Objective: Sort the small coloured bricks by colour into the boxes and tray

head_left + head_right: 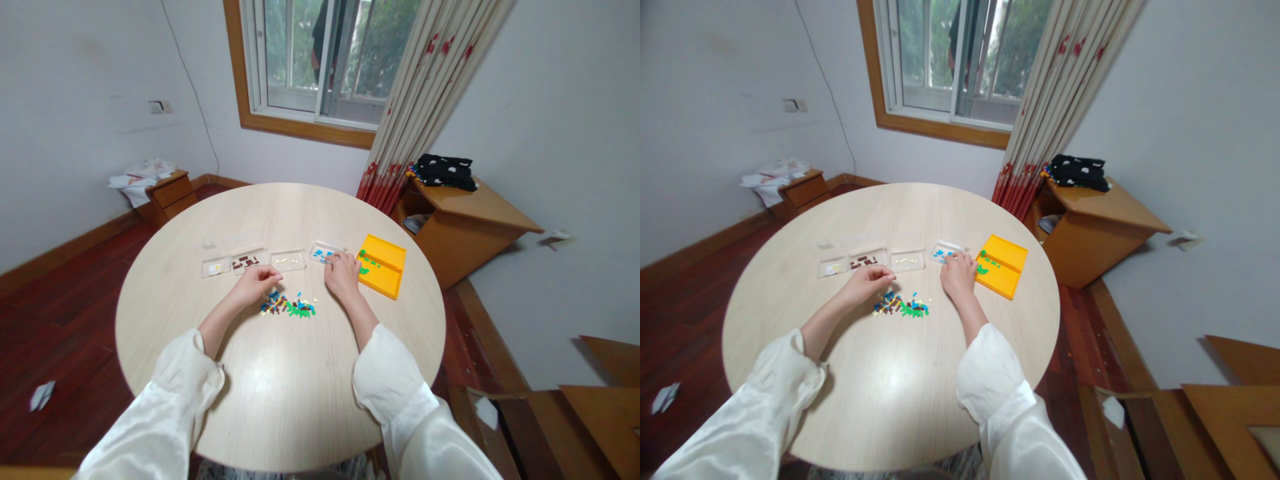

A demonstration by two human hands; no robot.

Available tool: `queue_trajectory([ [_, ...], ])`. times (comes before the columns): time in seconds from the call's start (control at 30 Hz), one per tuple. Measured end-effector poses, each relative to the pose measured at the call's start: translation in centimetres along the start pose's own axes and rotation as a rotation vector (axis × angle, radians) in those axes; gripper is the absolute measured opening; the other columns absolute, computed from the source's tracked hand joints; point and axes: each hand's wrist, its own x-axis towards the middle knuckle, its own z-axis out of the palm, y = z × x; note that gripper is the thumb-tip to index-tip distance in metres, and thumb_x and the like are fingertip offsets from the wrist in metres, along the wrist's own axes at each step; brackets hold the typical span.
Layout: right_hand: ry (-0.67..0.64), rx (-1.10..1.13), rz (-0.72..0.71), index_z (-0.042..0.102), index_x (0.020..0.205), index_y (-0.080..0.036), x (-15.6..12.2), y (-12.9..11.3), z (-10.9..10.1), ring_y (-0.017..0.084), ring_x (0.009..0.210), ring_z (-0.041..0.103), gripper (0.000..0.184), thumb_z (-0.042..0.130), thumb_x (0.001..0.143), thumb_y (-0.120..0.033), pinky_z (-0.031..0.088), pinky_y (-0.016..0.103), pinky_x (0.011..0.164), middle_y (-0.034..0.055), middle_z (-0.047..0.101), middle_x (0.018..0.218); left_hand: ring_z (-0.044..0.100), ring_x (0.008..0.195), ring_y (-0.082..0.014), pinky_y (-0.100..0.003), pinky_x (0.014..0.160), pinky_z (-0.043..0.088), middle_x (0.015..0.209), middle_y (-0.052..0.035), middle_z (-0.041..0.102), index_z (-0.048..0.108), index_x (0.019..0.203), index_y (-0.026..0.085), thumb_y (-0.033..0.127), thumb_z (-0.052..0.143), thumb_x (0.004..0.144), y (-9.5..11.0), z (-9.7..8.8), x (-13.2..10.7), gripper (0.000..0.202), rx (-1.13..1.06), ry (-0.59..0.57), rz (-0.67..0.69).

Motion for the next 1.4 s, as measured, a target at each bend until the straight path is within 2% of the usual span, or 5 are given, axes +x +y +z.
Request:
queue_trajectory([
  [0.43, -0.061, -0.066, 0.047, 0.065, 0.104, -0.017, -0.1, -0.1, -0.1, 0.028, 0.105, 0.042, 0.032, 0.042, 0.082, -0.016, 0.028, 0.039, 0.085, 0.0119, 0.056, 0.117, 0.041, 0.050, -0.0091, -0.023, 0.052, 0.031, 0.054, 0.0008, 0.053, 0.059, 0.064, 0.013, 0.038, 0.059, 0.065, -0.4, 0.1, 0.2, 0.025, -0.039, 0.012, -0.010],
  [1.0, 0.021, -0.006, 0.026, 0.068, 0.097, -0.018, -0.1, 0.5, 0.4, 0.027, 0.102, 0.042, 0.031, 0.046, 0.077, -0.011, 0.030, 0.039, 0.083, 0.0120, 0.055, 0.113, 0.038, 0.047, -0.0082, -0.023, 0.049, 0.028, 0.053, 0.0016, 0.051, 0.059, 0.064, 0.013, 0.037, 0.058, 0.065, -0.4, 0.0, 0.1, 0.024, -0.035, 0.022, -0.013],
  [1.13, 0.109, 0.077, 0.018, 0.066, 0.098, -0.017, -0.1, 0.1, -0.3, 0.027, 0.102, 0.044, 0.030, 0.045, 0.078, -0.010, 0.031, 0.041, 0.085, 0.0122, 0.056, 0.111, 0.038, 0.047, -0.0083, -0.023, 0.048, 0.028, 0.051, 0.0021, 0.050, 0.058, 0.063, 0.014, 0.037, 0.058, 0.064, 0.0, -0.1, 0.1, 0.024, -0.046, 0.055, -0.032],
  [1.27, 0.127, 0.262, -0.117, 0.065, 0.094, -0.016, -0.3, -0.8, -1.0, 0.023, 0.099, 0.048, 0.029, 0.042, 0.079, -0.007, 0.033, 0.040, 0.087, 0.0103, 0.061, 0.100, 0.038, 0.047, -0.0083, -0.023, 0.048, 0.028, 0.050, 0.0027, 0.048, 0.055, 0.058, 0.015, 0.038, 0.058, 0.062, 0.1, -0.2, 0.2, 0.024, -0.056, 0.126, -0.040],
  [1.4, -0.139, 0.420, -0.378, 0.065, 0.085, -0.016, -1.1, -2.2, -0.8, 0.018, 0.088, 0.055, 0.025, 0.045, 0.077, -0.005, 0.038, 0.033, 0.085, 0.0062, 0.066, 0.088, 0.038, 0.048, -0.0084, -0.023, 0.048, 0.027, 0.049, 0.0033, 0.046, 0.054, 0.055, 0.015, 0.041, 0.058, 0.061, 0.1, -0.3, 0.4, 0.027, -0.057, 0.188, -0.044],
])
